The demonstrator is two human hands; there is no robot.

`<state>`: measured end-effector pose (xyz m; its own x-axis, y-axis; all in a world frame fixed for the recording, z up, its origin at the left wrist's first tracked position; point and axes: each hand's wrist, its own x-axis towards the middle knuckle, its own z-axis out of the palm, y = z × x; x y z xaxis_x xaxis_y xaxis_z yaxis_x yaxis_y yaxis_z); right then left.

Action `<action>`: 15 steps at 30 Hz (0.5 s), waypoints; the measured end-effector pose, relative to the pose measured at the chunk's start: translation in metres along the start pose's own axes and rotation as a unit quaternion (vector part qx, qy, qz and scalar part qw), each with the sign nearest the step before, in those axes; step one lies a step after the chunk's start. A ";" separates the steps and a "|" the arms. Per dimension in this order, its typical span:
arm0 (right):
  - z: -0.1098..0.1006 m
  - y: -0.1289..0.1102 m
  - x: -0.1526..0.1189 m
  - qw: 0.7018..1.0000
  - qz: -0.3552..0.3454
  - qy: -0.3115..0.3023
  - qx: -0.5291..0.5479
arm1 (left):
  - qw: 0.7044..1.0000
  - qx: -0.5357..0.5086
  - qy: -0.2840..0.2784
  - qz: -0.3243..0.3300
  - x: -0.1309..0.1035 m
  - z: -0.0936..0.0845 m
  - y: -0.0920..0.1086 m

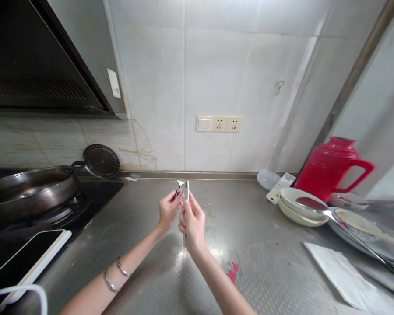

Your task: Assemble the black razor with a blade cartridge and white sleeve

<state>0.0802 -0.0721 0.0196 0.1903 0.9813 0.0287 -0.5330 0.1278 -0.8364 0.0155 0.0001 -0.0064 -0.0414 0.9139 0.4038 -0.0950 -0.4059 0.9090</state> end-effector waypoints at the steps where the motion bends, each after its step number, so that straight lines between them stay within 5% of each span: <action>1: 0.000 0.000 0.000 1.000 -0.005 0.000 0.006 | 1.000 -0.001 -0.002 -0.001 0.000 0.000 0.000; 15: 0.005 0.011 -0.013 0.999 0.007 -0.031 -0.040 | 1.000 0.006 0.013 -0.004 0.004 -0.002 -0.002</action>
<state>0.0680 -0.0824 0.0129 0.1307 0.9902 0.0494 -0.4666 0.1054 -0.8782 0.0135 0.0040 -0.0066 -0.0664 0.9166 0.3944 -0.0840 -0.3990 0.9131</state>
